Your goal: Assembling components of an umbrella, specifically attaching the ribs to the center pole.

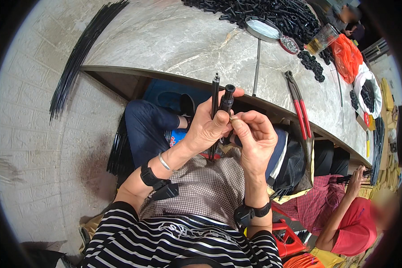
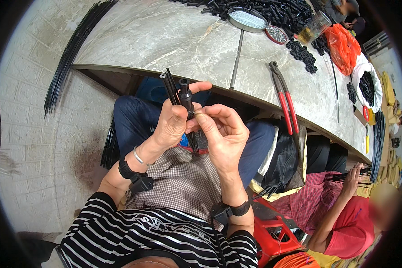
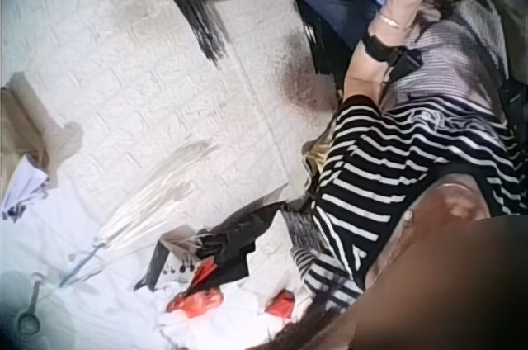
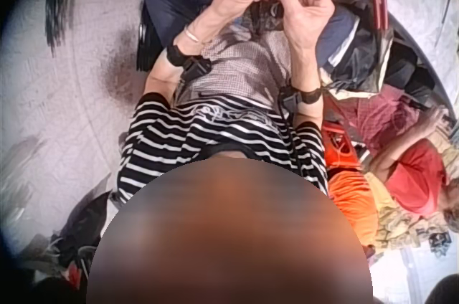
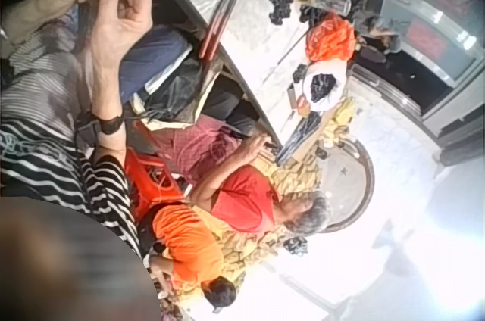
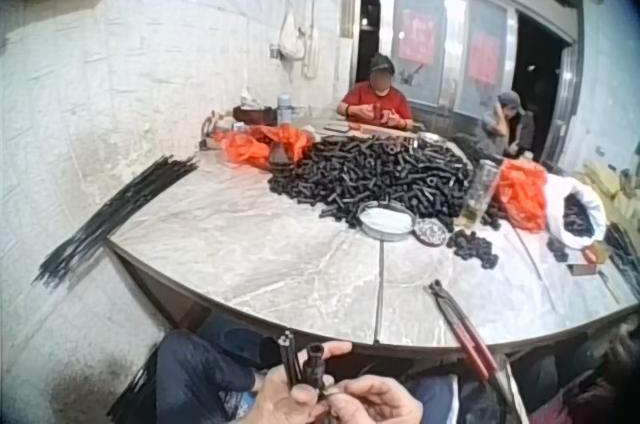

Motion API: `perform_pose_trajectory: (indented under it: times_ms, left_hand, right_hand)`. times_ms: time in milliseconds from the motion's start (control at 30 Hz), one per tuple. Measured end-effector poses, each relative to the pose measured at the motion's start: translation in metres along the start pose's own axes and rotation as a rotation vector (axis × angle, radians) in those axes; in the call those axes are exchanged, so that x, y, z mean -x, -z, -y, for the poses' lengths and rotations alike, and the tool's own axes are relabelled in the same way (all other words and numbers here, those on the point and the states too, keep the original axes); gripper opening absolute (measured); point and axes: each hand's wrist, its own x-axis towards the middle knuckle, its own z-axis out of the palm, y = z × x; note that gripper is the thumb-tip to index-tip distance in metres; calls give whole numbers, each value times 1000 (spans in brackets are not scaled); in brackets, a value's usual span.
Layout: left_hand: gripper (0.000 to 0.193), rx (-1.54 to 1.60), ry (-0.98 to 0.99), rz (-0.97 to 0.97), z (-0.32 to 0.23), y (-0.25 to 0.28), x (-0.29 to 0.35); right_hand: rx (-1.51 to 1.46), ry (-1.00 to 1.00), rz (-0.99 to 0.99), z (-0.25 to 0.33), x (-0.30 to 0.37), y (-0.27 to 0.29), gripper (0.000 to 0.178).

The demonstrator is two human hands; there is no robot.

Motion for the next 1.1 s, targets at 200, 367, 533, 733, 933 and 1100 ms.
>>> perform_pose_trajectory:
  times_ms: [200,367,533,733,933,1100]
  left_hand:
    - [79,1,-1,-13,4,-1,1]
    - [77,-17,-1,-13,3,-2,0]
    - [75,-53,-12,-15,5,-2,0]
    - [91,-176,-22,-67,6,-6,1]
    - [78,-124,-5,21,3,-2,4]
    - [85,-120,3,3,4,-7,2]
  right_hand:
    - [-8,0,-16,-1,0,1,16]
    - [17,10,-17,-2,1,3,16]
    - [-8,25,-17,0,2,1,16]
    - [400,152,-49,0,7,3,22]
    - [113,-93,-31,7,-4,6,25]
    - [30,-233,27,3,-7,10,25]
